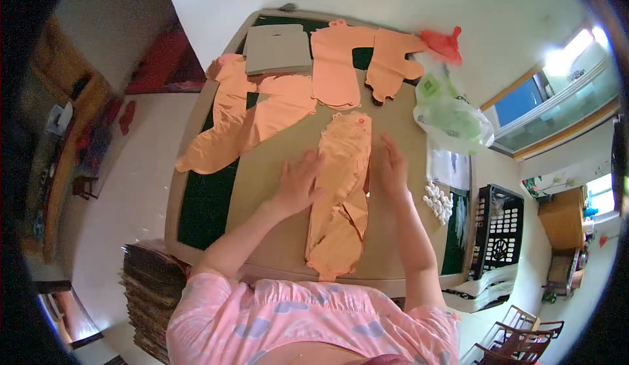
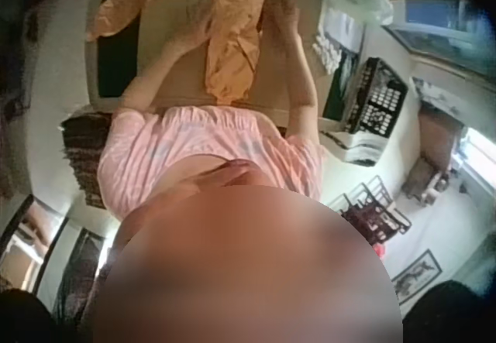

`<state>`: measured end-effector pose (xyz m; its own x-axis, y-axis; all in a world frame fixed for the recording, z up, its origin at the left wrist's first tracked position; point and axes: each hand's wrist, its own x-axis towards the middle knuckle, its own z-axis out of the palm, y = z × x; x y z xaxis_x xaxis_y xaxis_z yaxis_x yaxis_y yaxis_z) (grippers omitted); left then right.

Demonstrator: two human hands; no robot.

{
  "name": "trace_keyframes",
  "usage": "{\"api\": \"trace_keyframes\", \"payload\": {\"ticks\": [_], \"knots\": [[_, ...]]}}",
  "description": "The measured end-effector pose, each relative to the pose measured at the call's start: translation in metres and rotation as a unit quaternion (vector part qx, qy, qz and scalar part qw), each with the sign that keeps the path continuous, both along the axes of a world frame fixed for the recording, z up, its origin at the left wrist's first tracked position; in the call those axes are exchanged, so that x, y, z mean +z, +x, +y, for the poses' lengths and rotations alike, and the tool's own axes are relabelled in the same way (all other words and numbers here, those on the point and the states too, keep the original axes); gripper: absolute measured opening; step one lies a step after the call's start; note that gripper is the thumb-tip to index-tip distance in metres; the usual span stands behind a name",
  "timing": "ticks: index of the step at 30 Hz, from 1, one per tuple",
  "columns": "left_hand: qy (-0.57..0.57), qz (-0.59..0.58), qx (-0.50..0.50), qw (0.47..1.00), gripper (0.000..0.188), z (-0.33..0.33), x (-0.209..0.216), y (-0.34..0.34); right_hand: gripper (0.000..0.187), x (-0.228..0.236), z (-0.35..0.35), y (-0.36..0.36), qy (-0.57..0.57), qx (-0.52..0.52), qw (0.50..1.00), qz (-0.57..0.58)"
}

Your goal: Manually folding and packaging thin metallic foil sheets into plastic sleeves with cardboard inserts.

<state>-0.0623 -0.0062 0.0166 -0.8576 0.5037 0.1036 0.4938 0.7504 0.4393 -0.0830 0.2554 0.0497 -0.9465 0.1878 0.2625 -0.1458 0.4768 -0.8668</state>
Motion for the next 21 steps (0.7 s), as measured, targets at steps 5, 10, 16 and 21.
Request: {"api": "trace_keyframes", "payload": {"ticks": [5,10,16,21], "knots": [[-0.106,0.194,0.063,0.973,0.068,-0.02,0.036,-0.106,0.022,-0.045,0.055,0.048,0.085,-0.034,0.996,-0.023],[-0.17,0.225,0.159,0.946,0.053,-0.044,0.008,-0.233,0.023,-0.038,0.045,0.063,0.138,-0.051,0.988,0.045],[-0.192,0.297,0.169,0.92,0.024,-0.08,-0.021,-0.293,0.023,-0.037,0.04,0.056,0.145,-0.028,0.988,0.055],[-0.163,0.141,0.21,0.954,0.018,-0.057,0.003,-0.283,0.024,-0.037,0.045,0.057,0.165,-0.042,0.984,0.048]]}}
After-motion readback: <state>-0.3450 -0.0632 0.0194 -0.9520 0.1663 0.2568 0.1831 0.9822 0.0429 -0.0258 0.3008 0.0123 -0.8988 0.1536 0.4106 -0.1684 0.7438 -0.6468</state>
